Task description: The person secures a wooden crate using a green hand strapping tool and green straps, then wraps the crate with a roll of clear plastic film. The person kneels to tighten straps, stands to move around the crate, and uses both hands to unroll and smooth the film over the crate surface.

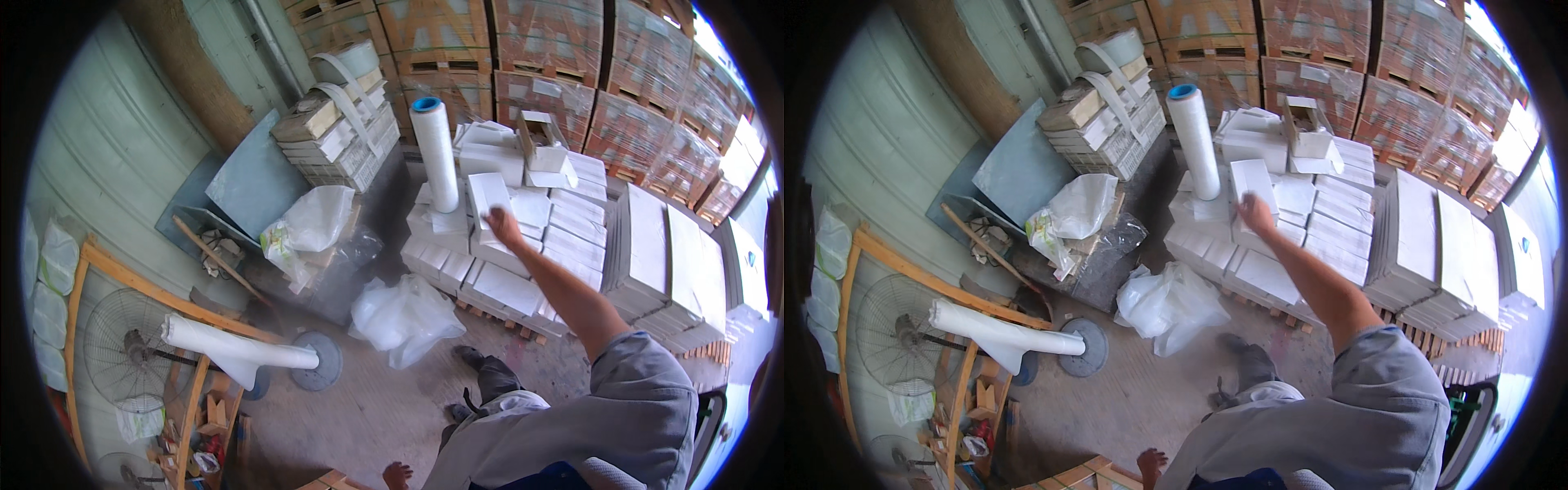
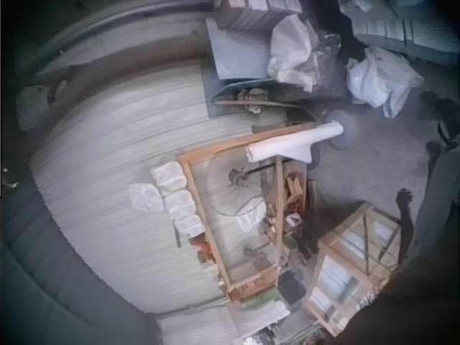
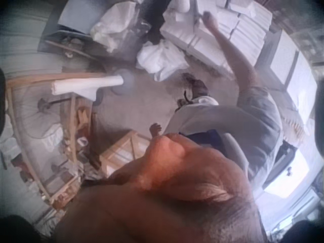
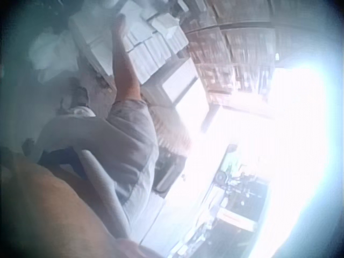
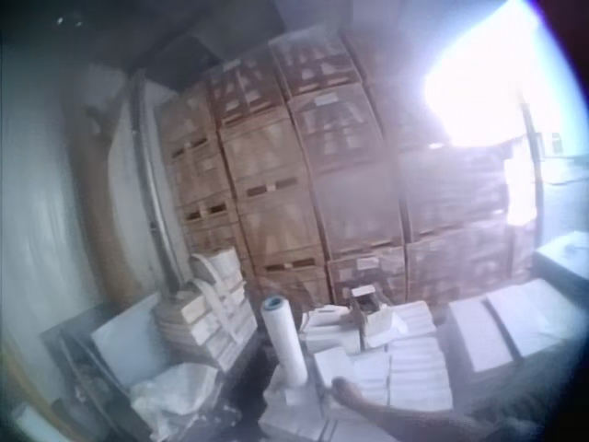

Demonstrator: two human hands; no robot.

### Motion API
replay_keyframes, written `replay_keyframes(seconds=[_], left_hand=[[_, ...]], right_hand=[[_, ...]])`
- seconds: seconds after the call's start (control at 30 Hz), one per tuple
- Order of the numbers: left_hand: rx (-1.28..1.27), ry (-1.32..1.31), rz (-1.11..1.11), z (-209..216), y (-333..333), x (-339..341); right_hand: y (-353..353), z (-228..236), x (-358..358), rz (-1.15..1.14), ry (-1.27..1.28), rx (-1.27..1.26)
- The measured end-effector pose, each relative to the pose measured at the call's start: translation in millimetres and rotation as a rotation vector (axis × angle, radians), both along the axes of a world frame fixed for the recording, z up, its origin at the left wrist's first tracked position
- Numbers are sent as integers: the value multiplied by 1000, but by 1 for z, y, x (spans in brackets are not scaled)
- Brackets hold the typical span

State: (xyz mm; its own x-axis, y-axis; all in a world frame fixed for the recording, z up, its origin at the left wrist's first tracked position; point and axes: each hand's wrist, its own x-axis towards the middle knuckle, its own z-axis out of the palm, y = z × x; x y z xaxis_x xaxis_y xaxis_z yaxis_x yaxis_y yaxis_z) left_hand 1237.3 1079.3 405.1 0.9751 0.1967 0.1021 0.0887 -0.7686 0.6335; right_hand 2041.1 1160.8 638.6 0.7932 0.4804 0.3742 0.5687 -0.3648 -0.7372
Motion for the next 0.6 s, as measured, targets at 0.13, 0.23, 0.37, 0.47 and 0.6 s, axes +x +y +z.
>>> replay_keyframes(seconds=[0.13,0.23,0.37,0.47,0.6], left_hand=[[-478,684,1048,-17,-88,24],[-839,551,1330,0,-123,67],[-847,385,1430,32,-151,134],[-1103,166,1695,52,-159,175],[-1535,181,2015,72,-156,209]], right_hand=[[122,70,130,-49,153,128],[207,102,216,-138,304,60],[281,113,306,30,240,-105],[321,95,357,363,409,-82],[353,66,394,293,270,-260]])
